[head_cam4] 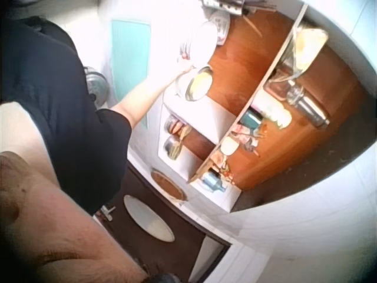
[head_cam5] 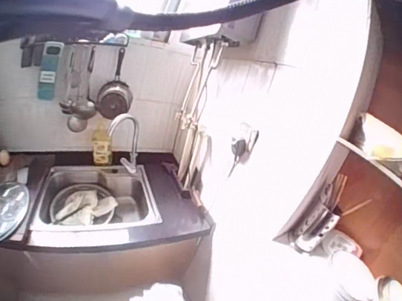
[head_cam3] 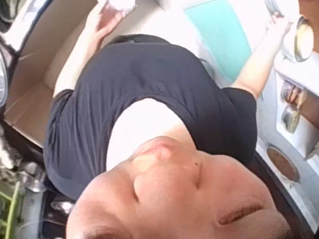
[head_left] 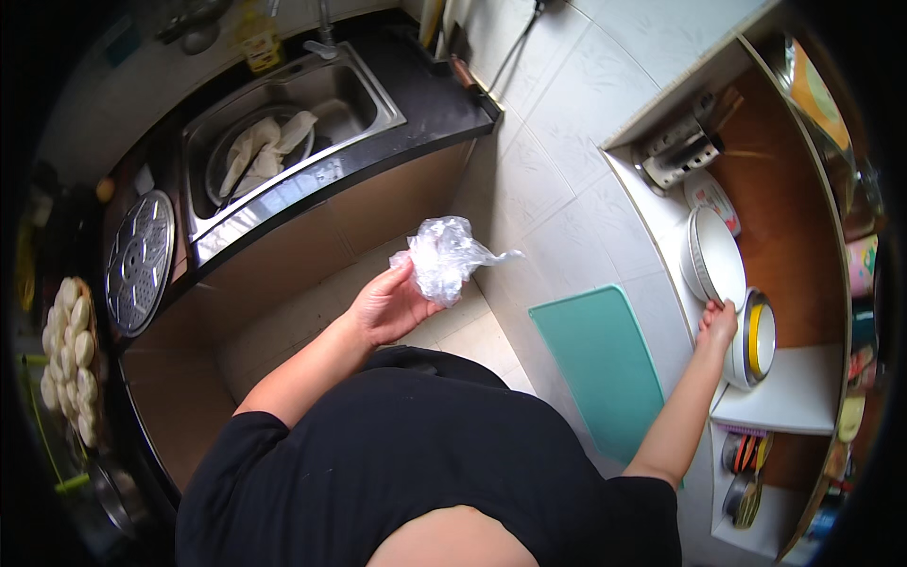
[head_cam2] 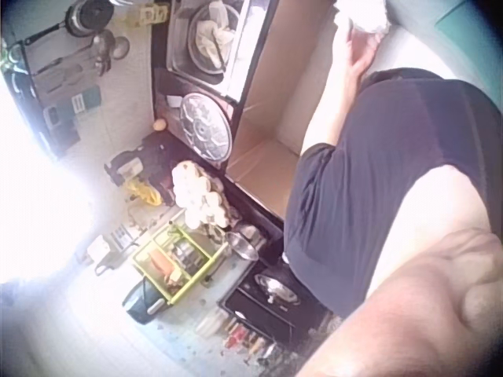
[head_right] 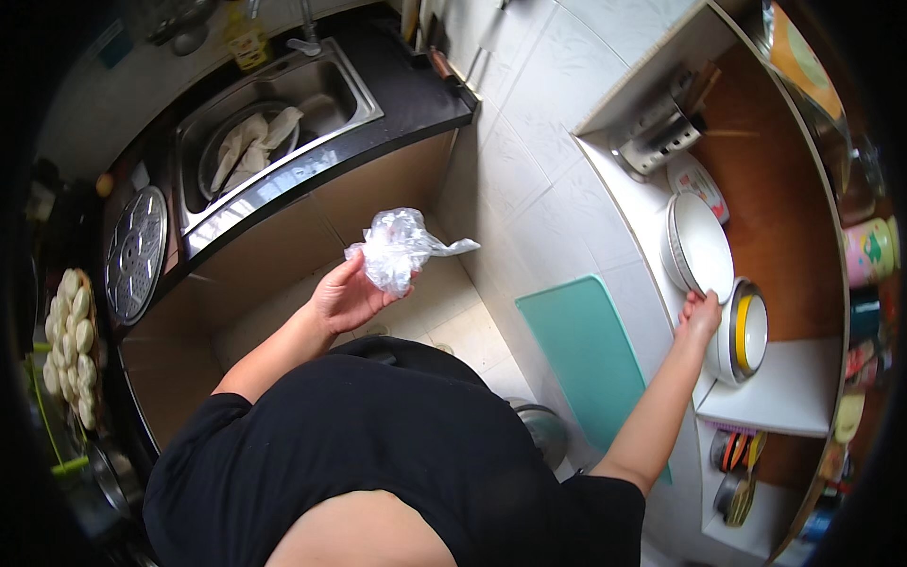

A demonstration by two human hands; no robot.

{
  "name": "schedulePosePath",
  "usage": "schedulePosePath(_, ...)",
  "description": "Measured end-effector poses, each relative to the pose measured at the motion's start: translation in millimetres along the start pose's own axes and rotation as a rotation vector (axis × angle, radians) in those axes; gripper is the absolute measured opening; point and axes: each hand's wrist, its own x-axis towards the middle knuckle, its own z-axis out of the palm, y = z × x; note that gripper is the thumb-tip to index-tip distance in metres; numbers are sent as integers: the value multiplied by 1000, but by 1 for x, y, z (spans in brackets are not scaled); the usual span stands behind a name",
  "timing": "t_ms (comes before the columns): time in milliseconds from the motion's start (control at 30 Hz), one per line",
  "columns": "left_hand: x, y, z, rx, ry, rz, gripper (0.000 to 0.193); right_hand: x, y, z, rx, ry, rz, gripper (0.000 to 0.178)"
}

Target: The person prepares a steaming setup by placing a steamer insert into a pot and covering it with a lid. They then unwrap a piece of meat from a plastic bag and place it into the steamer. Finally, they transfer a bowl of green leafy vegetables to a plate and rinse it under running water.

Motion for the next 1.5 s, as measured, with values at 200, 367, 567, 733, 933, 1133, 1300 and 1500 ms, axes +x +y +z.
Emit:
schedulePosePath(200, -2, -18, 5, -25, 66, 70, 63, -39, 0, 17, 154, -10, -81, 39)
schedulePosePath(367, -13, -31, 8, -55, 96, 176, 61, -108, 47, 56, 244, -56, -391, 31)
schedulePosePath(567, -46, -50, 16, 41, 322, 224, 47, -189, 124, 142, -107, -1288, -255, 37)
schedulePosePath(733, -82, -72, 7, 67, 453, 314, 44, -258, 109, 196, -215, -1863, -516, 51)
schedulePosePath(933, -126, -85, -14, 71, 595, 479, 33, -317, 123, 227, -269, -2199, -323, 46)
schedulePosePath(1133, -159, -59, -43, 22, 837, 625, 23, -376, 130, 264, -182, -2437, -369, 40)
schedulePosePath(1300, -204, -13, -54, -80, 820, 690, 25, -444, 146, 303, -321, -2447, -441, 26)
schedulePosePath(1500, -277, 24, -63, -218, 470, 888, 36, -536, 160, 341, -300, -2432, -543, 24)
